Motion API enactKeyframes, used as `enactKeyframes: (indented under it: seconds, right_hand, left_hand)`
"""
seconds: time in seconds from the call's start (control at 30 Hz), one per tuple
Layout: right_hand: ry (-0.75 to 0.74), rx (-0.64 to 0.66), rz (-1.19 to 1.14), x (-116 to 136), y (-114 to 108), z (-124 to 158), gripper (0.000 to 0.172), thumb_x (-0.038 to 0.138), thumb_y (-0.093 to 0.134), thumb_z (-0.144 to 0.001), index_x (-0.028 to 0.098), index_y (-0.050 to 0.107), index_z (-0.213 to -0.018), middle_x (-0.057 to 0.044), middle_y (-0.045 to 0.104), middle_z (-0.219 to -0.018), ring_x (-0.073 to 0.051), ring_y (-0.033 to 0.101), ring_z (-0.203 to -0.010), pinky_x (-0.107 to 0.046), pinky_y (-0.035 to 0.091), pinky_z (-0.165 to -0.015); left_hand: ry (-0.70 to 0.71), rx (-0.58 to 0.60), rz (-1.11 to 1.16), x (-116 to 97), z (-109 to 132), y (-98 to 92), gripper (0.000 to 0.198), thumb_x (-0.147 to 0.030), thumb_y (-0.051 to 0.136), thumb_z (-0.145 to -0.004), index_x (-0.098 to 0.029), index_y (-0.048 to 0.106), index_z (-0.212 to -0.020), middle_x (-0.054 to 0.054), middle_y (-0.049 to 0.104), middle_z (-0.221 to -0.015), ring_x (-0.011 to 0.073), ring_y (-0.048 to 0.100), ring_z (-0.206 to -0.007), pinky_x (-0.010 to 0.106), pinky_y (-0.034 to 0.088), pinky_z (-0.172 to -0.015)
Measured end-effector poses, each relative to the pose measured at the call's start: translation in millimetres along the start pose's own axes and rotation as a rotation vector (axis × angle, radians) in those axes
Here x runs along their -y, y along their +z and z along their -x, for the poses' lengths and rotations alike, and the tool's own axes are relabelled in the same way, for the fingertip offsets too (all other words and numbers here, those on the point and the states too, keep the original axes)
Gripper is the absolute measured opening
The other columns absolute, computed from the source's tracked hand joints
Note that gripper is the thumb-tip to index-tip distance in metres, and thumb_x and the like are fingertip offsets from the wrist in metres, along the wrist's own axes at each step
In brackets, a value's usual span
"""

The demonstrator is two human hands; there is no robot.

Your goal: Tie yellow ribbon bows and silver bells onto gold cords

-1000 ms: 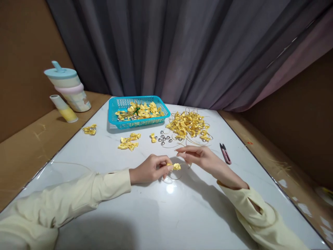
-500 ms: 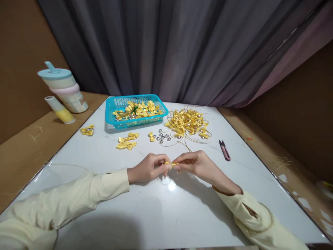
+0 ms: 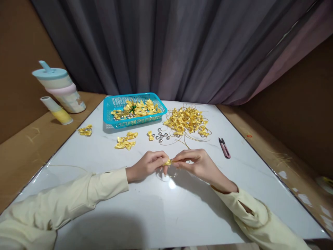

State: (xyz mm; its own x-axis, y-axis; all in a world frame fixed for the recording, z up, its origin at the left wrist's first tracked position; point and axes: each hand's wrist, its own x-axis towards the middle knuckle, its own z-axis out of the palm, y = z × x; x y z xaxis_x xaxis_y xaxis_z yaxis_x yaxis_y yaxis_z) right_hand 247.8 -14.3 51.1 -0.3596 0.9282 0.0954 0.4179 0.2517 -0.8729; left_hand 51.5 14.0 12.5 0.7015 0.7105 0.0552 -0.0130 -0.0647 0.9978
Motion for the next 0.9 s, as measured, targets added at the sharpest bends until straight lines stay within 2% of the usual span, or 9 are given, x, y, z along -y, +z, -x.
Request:
enactKeyframes:
  seconds: [0.2, 0.4, 0.53, 0.9]
  right_hand:
    - [-0.054, 0.001, 0.04, -1.0, 0.3, 0.0, 0.011, 0.019, 0.063, -0.077, 0.019, 0.073, -0.08, -0.003, 0.071, -0.077, -0.013, 0.064, -0.067, -0.022, 0.051, -0.064]
    - [-0.033, -0.007, 0.053, 0.4, -1.3, -0.5, 0.012, 0.016, 0.063, -0.075, 0.019, 0.074, -0.08, -0.002, 0.071, -0.075, -0.012, 0.064, -0.066, -0.021, 0.051, -0.062]
    - [-0.032, -0.016, 0.045, 1.5, -2.1, -0.5, 0.014, 0.011, 0.062, -0.074, 0.018, 0.074, -0.078, -0.002, 0.071, -0.074, -0.011, 0.063, -0.064, -0.02, 0.05, -0.061]
    - [0.015, -0.029, 0.026, 0.8, -1.2, -2.4, 0.01, 0.017, 0.063, -0.074, 0.017, 0.073, -0.078, -0.002, 0.07, -0.073, -0.011, 0.062, -0.063, -0.021, 0.05, -0.06]
  left_hand:
    - [-0.014, 0.007, 0.032, -0.4, -0.7, 0.4, 0.028, -0.035, 0.044, -0.089, -0.013, 0.054, -0.076, 0.004, 0.061, -0.06, 0.0096, 0.042, -0.053, 0.023, 0.032, -0.053]
    - [0.016, 0.027, 0.03, -2.1, 0.8, 0.7, 0.021, -0.033, 0.053, -0.085, -0.012, 0.055, -0.082, 0.005, 0.063, -0.068, 0.0131, 0.056, -0.064, 0.025, 0.043, -0.062]
    - [0.024, 0.014, -0.007, -1.1, 1.4, 1.8, 0.018, -0.03, 0.054, -0.085, -0.012, 0.054, -0.083, 0.006, 0.064, -0.071, 0.014, 0.06, -0.066, 0.027, 0.047, -0.065]
    - [0.053, -0.038, -0.099, 0.6, 0.1, 3.0, 0.021, -0.031, 0.048, -0.088, -0.012, 0.057, -0.083, 0.007, 0.067, -0.072, 0.0132, 0.06, -0.064, 0.026, 0.048, -0.063]
